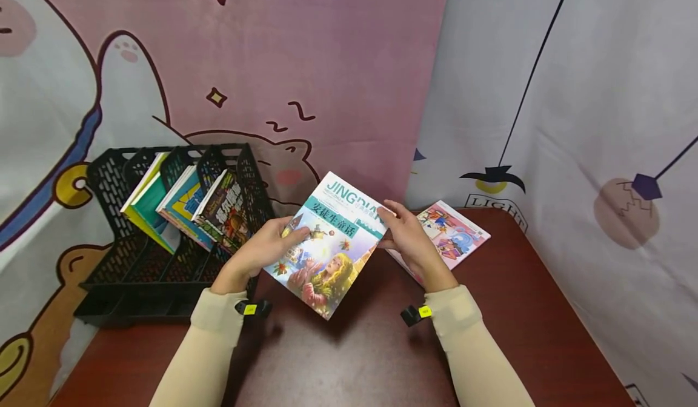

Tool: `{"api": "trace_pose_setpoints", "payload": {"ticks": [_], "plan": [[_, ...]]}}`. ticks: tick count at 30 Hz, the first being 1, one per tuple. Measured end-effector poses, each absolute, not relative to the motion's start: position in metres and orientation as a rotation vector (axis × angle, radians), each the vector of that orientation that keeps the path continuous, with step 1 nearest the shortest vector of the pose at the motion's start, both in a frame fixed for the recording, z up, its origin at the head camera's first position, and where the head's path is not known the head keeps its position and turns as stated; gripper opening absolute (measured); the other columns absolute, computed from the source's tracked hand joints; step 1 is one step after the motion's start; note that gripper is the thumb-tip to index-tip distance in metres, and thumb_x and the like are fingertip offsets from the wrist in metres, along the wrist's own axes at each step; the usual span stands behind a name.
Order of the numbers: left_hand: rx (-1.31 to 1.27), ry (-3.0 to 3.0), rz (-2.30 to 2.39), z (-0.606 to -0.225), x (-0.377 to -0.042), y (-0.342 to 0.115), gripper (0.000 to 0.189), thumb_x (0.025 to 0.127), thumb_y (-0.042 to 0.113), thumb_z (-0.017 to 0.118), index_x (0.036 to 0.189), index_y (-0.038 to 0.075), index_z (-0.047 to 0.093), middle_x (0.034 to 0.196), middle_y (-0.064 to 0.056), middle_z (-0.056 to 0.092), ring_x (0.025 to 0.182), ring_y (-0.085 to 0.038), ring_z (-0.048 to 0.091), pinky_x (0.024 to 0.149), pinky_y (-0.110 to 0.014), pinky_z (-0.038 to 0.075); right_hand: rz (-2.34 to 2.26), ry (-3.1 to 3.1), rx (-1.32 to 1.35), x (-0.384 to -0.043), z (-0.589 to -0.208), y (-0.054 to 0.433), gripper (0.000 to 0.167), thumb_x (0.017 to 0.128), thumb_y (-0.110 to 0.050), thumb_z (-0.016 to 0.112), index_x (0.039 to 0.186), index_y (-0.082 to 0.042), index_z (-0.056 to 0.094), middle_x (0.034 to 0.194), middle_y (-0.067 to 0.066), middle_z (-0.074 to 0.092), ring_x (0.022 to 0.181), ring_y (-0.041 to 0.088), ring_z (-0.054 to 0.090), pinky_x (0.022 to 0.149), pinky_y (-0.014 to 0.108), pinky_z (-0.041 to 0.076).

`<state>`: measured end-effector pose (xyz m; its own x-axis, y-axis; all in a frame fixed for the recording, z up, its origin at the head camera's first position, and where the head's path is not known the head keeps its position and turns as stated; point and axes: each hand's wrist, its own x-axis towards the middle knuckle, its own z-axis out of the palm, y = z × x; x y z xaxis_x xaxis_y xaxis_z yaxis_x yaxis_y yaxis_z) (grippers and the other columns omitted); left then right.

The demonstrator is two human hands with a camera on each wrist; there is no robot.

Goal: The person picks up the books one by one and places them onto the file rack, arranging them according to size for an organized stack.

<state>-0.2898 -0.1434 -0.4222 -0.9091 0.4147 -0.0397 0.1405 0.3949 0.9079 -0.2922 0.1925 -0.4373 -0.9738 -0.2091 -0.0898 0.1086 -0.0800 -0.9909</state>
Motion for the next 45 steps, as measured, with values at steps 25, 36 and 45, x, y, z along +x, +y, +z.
{"api": "trace_pose_setpoints", "payload": {"ticks": [25,36,45], "plan": [[0.085,2.410,2.102,-0.406,-0.266,-0.082,0.043,0.112,0.044,0.065,0.135,0.009,0.069,0.098,-0.011,0.072,0.079,-0.017,0.071,0.072,-0.035,0.061,-2.349,1.949,-0.085,-0.263,-0.422,0.131,0.045,0.118,-0.031,0.054,0.156,-0.011,0.044,0.119,0.005,0.066,0.099,0.010,0.074,0.086,0.025,0.064],[0.046,2.253,1.976,-0.396,-0.278,-0.114,0.056,0.114,0.056,0.056,0.152,0.015,0.055,0.113,-0.014,0.073,0.090,-0.021,0.073,0.077,-0.033,0.060,-2.251,1.962,-0.141,-0.267,-0.425,0.141,0.050,0.116,-0.035,0.056,0.159,-0.011,0.046,0.118,0.004,0.068,0.097,0.011,0.074,0.083,0.025,0.064],[0.009,2.048,2.256,-0.395,-0.286,-0.132,0.063,0.111,0.065,0.053,0.158,0.024,0.049,0.127,-0.005,0.068,0.104,-0.017,0.072,0.084,-0.032,0.061,-2.120,1.957,-0.267,-0.264,-0.431,0.141,0.052,0.115,-0.035,0.059,0.161,-0.013,0.048,0.121,0.009,0.068,0.099,0.015,0.074,0.083,0.028,0.064]]}}
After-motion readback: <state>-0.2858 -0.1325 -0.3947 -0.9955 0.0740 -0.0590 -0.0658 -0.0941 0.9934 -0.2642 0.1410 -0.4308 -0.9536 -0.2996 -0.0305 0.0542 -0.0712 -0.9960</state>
